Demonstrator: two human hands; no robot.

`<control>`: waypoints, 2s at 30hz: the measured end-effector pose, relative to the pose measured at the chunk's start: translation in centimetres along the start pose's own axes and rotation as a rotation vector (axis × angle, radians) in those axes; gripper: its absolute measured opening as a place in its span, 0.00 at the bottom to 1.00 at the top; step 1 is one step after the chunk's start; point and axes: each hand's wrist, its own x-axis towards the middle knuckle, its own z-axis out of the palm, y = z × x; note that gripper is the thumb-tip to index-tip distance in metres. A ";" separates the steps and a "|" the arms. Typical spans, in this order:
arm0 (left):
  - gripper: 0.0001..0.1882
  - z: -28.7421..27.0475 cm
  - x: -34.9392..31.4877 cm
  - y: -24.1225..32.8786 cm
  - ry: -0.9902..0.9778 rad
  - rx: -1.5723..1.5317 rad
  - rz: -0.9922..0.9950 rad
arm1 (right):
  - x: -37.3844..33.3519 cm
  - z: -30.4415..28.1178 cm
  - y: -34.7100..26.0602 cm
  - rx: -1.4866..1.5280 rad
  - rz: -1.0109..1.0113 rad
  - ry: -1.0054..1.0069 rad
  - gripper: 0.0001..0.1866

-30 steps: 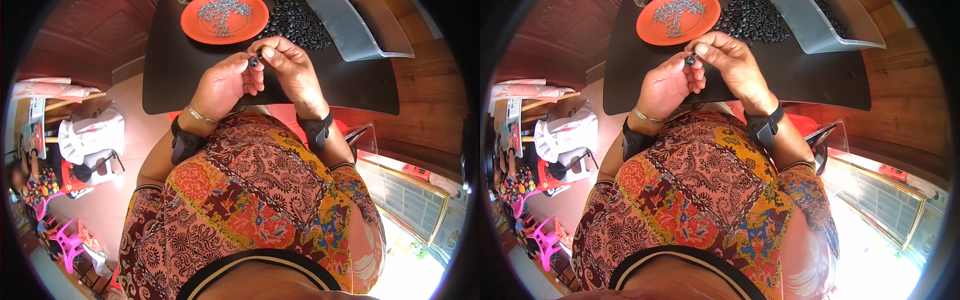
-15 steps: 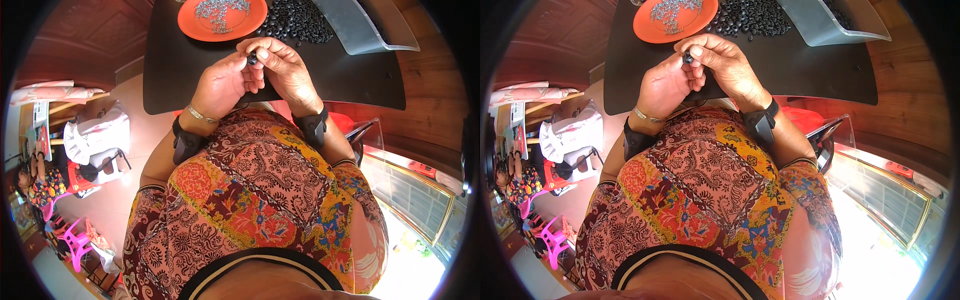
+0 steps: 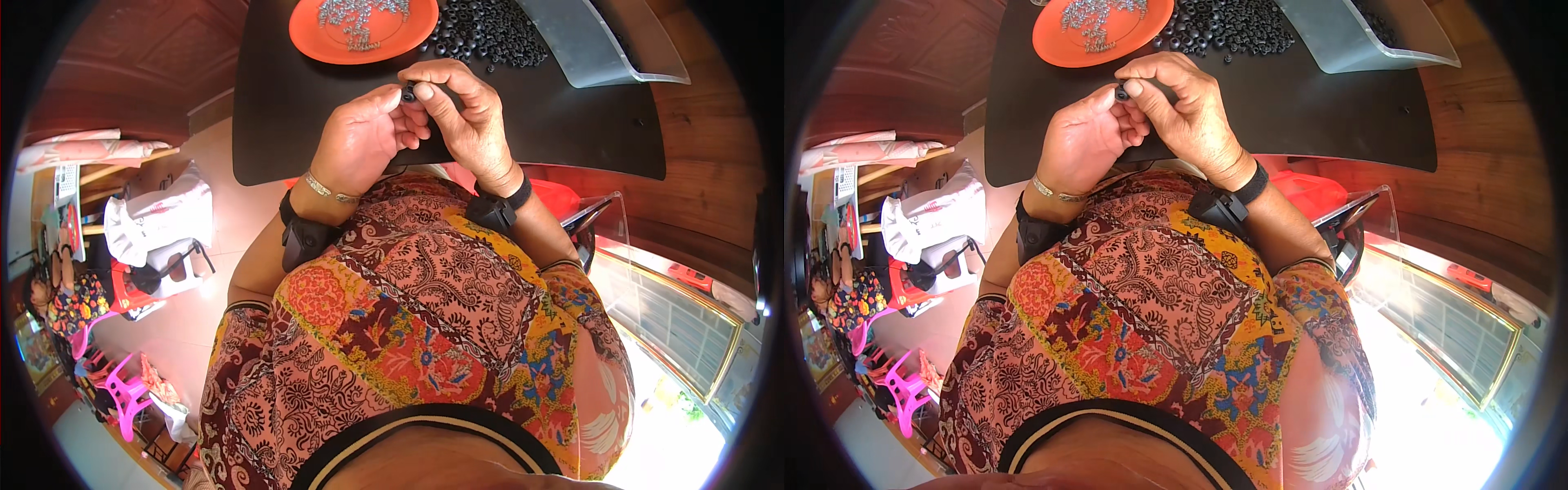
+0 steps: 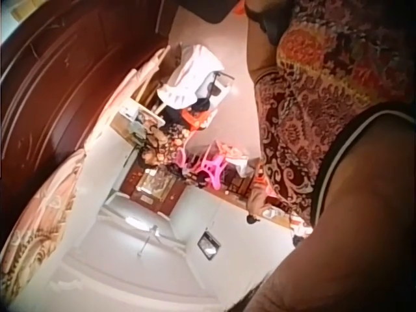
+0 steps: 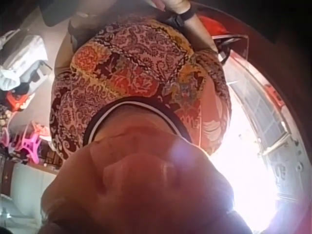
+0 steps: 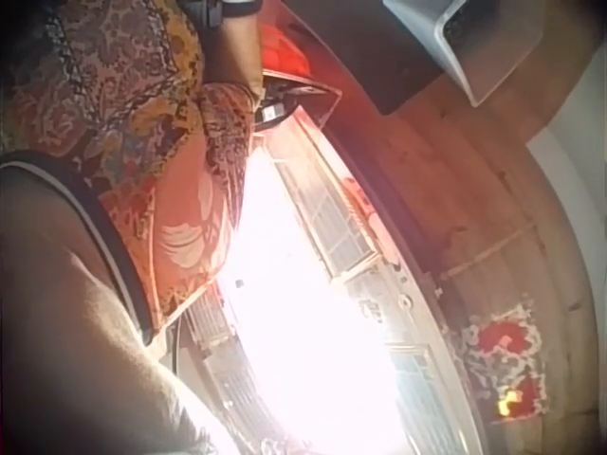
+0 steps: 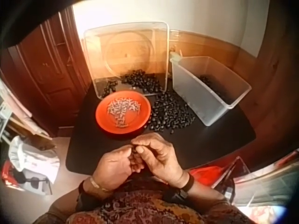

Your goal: Assembling small components by inserting metal pins into black beads.

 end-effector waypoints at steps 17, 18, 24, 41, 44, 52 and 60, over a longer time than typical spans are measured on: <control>0.13 0.9 -0.4 0.2 0.056 0.089 0.090 | 0.3 0.5 -1.0 -0.443 -0.352 0.061 0.19; 0.13 1.2 -0.5 0.1 0.055 0.102 0.107 | 0.4 0.5 -1.1 -0.468 -0.368 0.061 0.19; 0.14 1.8 -0.5 0.2 0.011 0.041 0.091 | 0.4 0.4 -1.3 -0.545 -0.423 0.062 0.17; 0.14 -0.7 -0.9 -0.7 0.136 -0.123 -0.023 | 0.7 1.6 -1.9 -0.757 -0.304 -0.228 0.10; 0.15 -0.5 -0.8 -0.7 0.141 -0.074 -0.041 | 0.7 1.6 -1.9 -0.794 -0.303 -0.283 0.08; 0.16 -0.3 -0.4 -0.7 0.151 -0.076 0.002 | 1.4 0.0 -2.5 -0.764 -0.361 -0.125 0.10; 0.16 -1.9 -0.6 0.3 0.176 -0.064 -0.034 | 10.4 -13.7 -7.3 -1.399 -0.388 0.439 0.15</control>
